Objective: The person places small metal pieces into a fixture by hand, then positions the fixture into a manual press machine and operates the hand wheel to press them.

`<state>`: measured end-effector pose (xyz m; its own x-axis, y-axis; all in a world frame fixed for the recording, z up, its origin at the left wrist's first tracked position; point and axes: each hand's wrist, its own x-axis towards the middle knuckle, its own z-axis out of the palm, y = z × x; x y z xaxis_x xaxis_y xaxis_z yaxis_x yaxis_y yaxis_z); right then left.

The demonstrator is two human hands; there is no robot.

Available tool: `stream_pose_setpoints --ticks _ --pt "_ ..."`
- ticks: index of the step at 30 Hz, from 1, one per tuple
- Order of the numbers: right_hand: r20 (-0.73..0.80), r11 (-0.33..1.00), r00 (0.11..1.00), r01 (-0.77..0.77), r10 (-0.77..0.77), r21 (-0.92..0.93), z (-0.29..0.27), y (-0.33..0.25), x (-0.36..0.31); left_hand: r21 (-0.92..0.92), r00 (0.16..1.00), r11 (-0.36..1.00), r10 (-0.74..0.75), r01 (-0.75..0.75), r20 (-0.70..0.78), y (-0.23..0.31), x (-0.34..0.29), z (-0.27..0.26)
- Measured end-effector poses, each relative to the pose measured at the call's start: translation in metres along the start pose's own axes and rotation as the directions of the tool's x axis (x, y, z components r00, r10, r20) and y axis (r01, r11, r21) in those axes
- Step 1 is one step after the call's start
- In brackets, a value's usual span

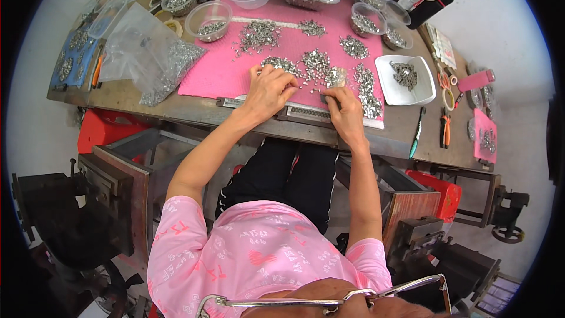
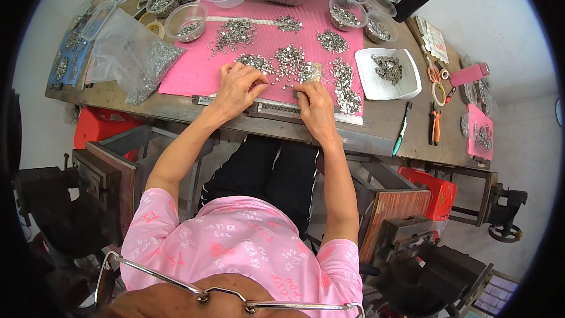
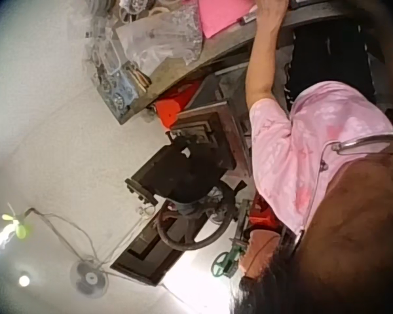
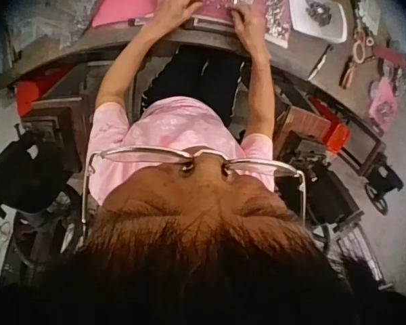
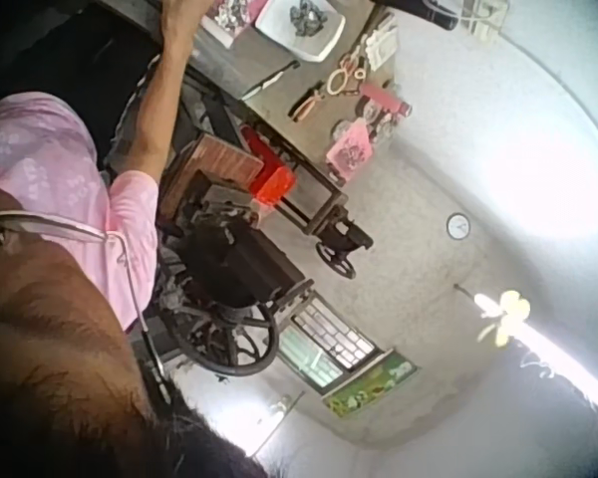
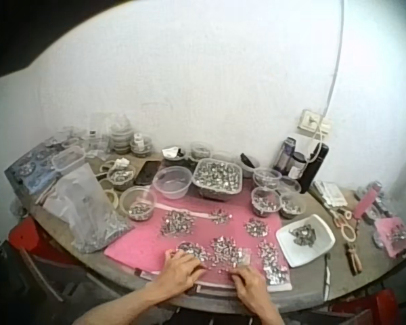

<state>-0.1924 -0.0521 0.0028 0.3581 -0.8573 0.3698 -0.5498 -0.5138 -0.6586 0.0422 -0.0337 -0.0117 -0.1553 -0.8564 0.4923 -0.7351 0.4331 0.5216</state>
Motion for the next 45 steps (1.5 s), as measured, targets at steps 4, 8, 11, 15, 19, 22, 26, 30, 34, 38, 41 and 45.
stream_pose_setpoints --ticks 4,8,11,15,19,22,26,30,34,38,41,45 --pt "-0.034 0.999 0.999 0.013 -0.015 -0.048 0.007 0.005 0.002 0.061 1.0 0.998 0.013 -0.012 -0.006 0.002 0.006 0.011" --pt "-0.005 0.994 1.0 0.026 -0.026 -0.106 0.012 0.008 0.009 0.104 0.999 0.994 0.042 -0.043 0.006 -0.002 0.009 0.02" --pt "-0.011 0.995 0.999 0.047 -0.049 -0.093 0.016 0.01 0.013 0.137 0.999 0.99 0.028 -0.034 0.044 -0.003 0.009 0.021" --pt "0.057 0.975 0.991 0.128 -0.119 -0.182 0.021 0.013 0.021 0.16 1.0 0.987 0.011 -0.013 0.014 -0.008 0.009 0.026" --pt "0.084 0.951 0.98 0.194 -0.179 -0.241 0.021 0.015 0.025 0.177 0.998 0.982 0.069 -0.067 -0.004 -0.011 0.012 0.024" --pt "0.051 0.939 0.978 0.21 -0.204 -0.272 0.022 0.011 0.024 0.172 0.993 0.978 0.112 -0.117 0.039 -0.012 0.016 0.018" --pt "0.011 0.973 0.985 0.174 -0.174 -0.149 0.02 -0.013 0.005 0.174 0.993 0.978 0.109 -0.115 0.045 -0.017 0.018 0.018" --pt "0.019 0.987 0.986 0.163 -0.163 -0.007 0.029 -0.026 -0.013 0.174 0.99 0.976 0.123 -0.133 0.069 -0.015 0.02 0.018" --pt "-0.004 0.987 0.988 0.156 -0.157 -0.048 0.034 -0.028 -0.02 0.132 0.99 0.982 0.138 -0.137 -0.001 -0.012 0.013 0.014" --pt "0.031 0.984 0.984 0.178 -0.177 -0.033 0.03 -0.03 -0.018 0.09 0.993 0.99 0.114 -0.109 -0.045 -0.005 -0.001 0.002" --pt "-0.009 0.991 0.992 0.124 -0.123 0.044 0.027 -0.023 -0.01 0.005 0.995 0.996 0.093 -0.093 -0.047 0.005 -0.012 -0.005" --pt "-0.046 0.996 0.997 0.057 -0.06 -0.069 0.03 -0.006 0.007 -0.066 0.996 0.995 0.076 -0.078 -0.035 0.015 -0.028 -0.009"
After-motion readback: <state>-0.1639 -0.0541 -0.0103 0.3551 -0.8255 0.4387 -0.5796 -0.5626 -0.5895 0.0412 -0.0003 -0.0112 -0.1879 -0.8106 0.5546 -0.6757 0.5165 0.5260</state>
